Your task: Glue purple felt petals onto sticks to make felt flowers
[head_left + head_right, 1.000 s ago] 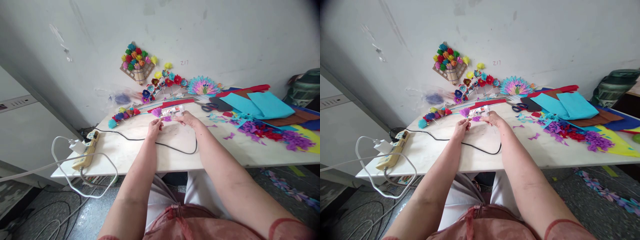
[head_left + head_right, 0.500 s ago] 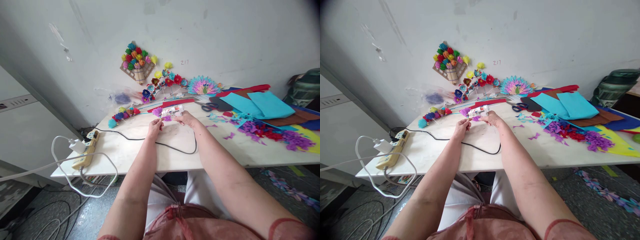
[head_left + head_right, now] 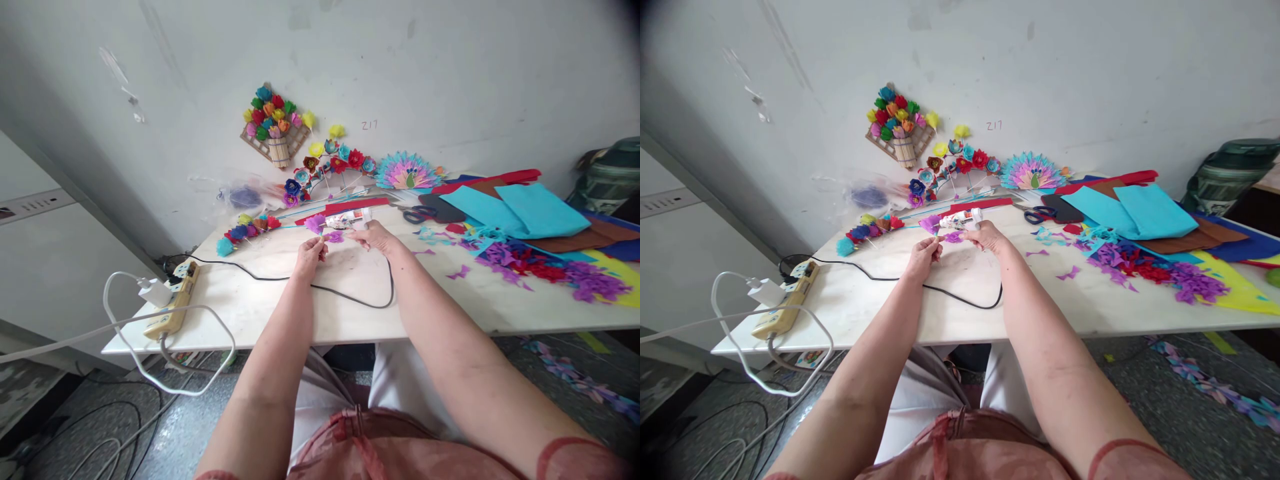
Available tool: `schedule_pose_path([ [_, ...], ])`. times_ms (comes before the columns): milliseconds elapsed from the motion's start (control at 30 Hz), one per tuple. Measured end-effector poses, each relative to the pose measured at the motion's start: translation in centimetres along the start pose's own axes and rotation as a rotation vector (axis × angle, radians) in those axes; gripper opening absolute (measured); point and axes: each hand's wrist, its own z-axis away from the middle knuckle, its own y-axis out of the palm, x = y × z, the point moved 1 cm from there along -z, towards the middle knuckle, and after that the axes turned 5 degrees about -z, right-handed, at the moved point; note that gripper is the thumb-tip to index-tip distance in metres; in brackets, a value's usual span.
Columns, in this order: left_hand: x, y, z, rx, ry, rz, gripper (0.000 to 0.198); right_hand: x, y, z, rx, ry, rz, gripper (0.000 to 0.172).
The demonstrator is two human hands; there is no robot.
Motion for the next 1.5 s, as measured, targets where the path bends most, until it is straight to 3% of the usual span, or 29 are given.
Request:
schedule_pose_path([
  [900, 0.1, 0.0, -0.1, -0.009, -0.005, 0.056, 0.038, -0.2, 0.0, -0.2, -0.016, -0.014, 0.03, 0.032],
  [1133, -0.1, 0.1, 0.0, -0.002, -0.017, 0.036, 0.038, -0.1, 0.0, -0.5, -0.207, 0.015, -0.016, 0.031],
  [1233, -0.2, 0.1, 0.1, -0.008, -0.013, 0.034, 0.037, -0.2, -0.6, -0.7, -0.359, 0.065, 0.105, 0.028],
  [1333, -0.2, 0.0, 0.1, -0.007, -0.006, 0.038, 0.037, 0.0, -1.2, -0.8, -0.457, 0.141, 0.427, 0.032],
  [1500, 0.0, -0.1, -0.1, 0.002, 0.005, 0.062, 0.038, 0.2, -1.5, -0.5, -0.457, 0.26, 0.891, 0.032],
])
